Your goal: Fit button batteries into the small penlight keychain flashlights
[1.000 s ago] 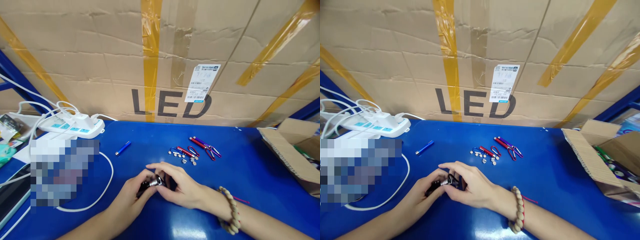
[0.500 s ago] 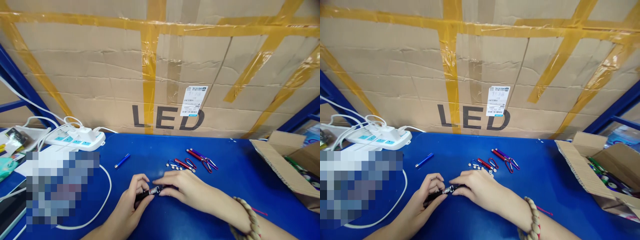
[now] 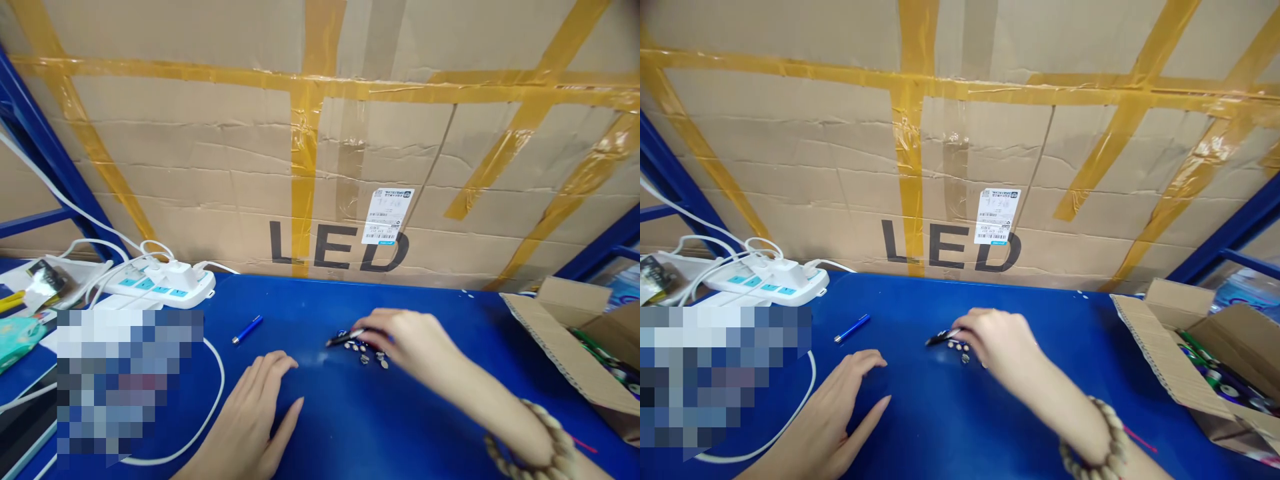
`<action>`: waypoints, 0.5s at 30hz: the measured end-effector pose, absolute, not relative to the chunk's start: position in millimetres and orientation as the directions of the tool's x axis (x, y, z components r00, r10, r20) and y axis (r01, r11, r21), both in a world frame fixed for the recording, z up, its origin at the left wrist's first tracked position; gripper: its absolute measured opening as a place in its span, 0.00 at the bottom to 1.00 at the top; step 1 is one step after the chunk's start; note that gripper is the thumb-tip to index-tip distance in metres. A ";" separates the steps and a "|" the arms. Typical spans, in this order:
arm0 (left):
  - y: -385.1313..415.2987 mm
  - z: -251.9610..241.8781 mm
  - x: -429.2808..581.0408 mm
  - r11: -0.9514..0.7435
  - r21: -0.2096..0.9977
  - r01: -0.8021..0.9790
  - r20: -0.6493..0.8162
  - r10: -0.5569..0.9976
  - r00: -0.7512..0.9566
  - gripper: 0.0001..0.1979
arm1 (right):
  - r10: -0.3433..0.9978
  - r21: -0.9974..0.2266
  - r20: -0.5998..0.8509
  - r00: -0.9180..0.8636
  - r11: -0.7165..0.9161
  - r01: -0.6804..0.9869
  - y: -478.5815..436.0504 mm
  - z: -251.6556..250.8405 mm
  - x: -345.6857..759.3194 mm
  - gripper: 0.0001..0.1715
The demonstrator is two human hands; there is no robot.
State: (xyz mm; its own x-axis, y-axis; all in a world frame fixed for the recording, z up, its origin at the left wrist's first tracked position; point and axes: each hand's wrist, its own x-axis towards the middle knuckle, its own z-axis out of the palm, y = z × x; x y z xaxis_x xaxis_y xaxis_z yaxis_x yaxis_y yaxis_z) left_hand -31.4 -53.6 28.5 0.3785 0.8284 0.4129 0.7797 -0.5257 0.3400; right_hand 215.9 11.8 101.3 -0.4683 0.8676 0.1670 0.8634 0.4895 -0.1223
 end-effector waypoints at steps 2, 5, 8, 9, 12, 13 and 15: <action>-56.2 30.7 -32.8 -0.489 0.107 0.866 0.493 0.783 0.381 0.13 | 0.938 -0.016 0.203 -0.280 0.289 0.957 25.5 105.5 241.5 0.10; -57.4 31.0 -35.2 -0.290 -0.117 0.950 0.510 0.803 0.308 0.16 | 0.980 0.001 0.182 -0.082 0.084 0.997 44.9 105.7 279.9 0.09; -54.3 36.0 -41.6 -0.145 -0.233 0.962 0.498 0.831 0.246 0.20 | 0.984 -0.028 0.168 -0.065 0.070 0.997 60.2 99.5 309.1 0.12; -52.7 39.9 -44.3 -0.130 -0.245 0.961 0.508 0.827 0.241 0.20 | 0.986 -0.044 0.157 -0.060 0.067 0.997 64.1 96.0 315.9 0.10; -47.5 57.3 -51.9 -0.125 -0.217 0.968 0.558 0.798 0.228 0.19 | 0.988 -0.094 0.143 -0.049 0.063 0.994 70.8 81.0 327.6 0.06; -46.0 64.4 -53.7 -0.127 -0.188 0.974 0.580 0.786 0.215 0.17 | 0.987 -0.107 0.153 -0.045 0.062 0.992 71.4 74.8 329.1 0.05; -44.8 78.1 -56.2 -0.203 -0.115 0.972 0.606 0.761 0.231 0.14 | 0.981 -0.125 0.190 -0.041 0.066 0.990 70.3 61.4 330.1 0.07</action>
State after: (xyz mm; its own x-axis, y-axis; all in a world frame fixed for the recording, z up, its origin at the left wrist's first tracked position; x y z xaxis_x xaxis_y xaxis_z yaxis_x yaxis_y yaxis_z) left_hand -56.2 -44.8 78.1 0.2305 0.7614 0.6059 0.9724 -0.2031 -0.1147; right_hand 330.1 70.3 61.4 -0.0413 0.9809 0.1901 0.9900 0.0659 -0.1249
